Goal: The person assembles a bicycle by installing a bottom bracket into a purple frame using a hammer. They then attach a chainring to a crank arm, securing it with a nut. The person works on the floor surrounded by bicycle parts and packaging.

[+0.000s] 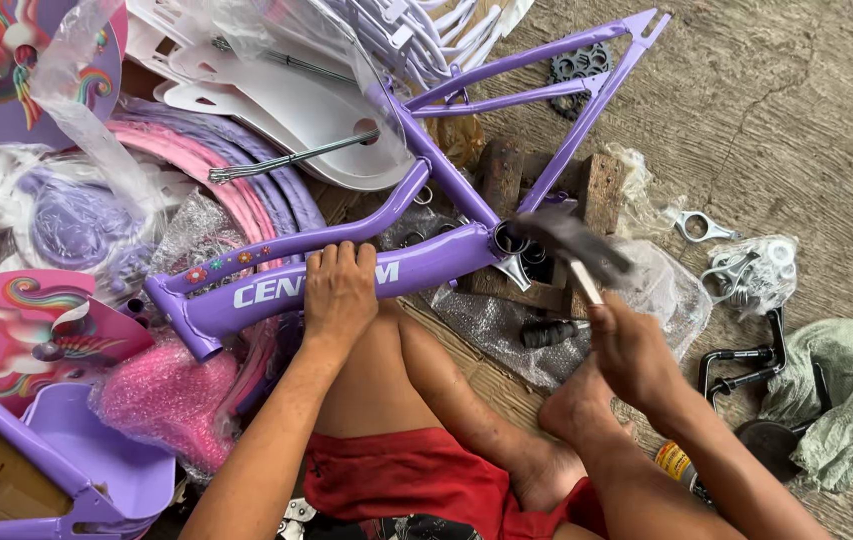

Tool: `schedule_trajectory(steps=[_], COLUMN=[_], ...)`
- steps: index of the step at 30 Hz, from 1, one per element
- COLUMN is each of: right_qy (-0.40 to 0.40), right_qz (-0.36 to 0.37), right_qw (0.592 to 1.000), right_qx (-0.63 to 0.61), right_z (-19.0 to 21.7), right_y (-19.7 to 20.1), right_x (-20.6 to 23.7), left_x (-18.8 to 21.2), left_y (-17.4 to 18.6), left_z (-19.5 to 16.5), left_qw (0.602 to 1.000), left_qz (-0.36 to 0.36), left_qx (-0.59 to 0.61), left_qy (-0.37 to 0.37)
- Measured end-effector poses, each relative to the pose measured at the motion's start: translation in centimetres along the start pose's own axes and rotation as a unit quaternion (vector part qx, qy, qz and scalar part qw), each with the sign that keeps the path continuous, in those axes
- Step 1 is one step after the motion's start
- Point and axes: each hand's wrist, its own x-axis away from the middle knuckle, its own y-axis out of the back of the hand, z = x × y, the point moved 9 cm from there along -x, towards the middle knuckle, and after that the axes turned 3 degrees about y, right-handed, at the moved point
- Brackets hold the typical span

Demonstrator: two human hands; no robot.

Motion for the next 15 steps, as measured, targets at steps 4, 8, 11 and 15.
schedule_trajectory(steps=[4, 8, 11, 15], right_qy=[0.044, -0.038, 0.072, 0.113], right_qz=[0.011, 0.01, -0.016, 0.011], right_qw=[0.994, 0.999, 0.99, 0.979], right_qx=[0.103, -0.03, -0.118, -0.166], right_z=[-0.1, -1.3, 1.3, 2.2], right_y=[-2.3, -0.5, 2.4, 2.8], right_x=[-1.3, 0.1, 0.9, 1.4], left_x=[0.1, 0.2, -0.2, -0.2], left_y=[0.9, 0.3, 0.3, -0.5], left_z=[-0.4, -0.2, 0.0, 0.2], left_qw=[1.0, 1.0, 1.0, 1.0], left_qz=[-0.027, 0.004, -0.013, 0.013], left_qx=[-0.003, 0.006, 0.007, 0.017], left_qy=[-0.012, -0.002, -0.001, 0.006])
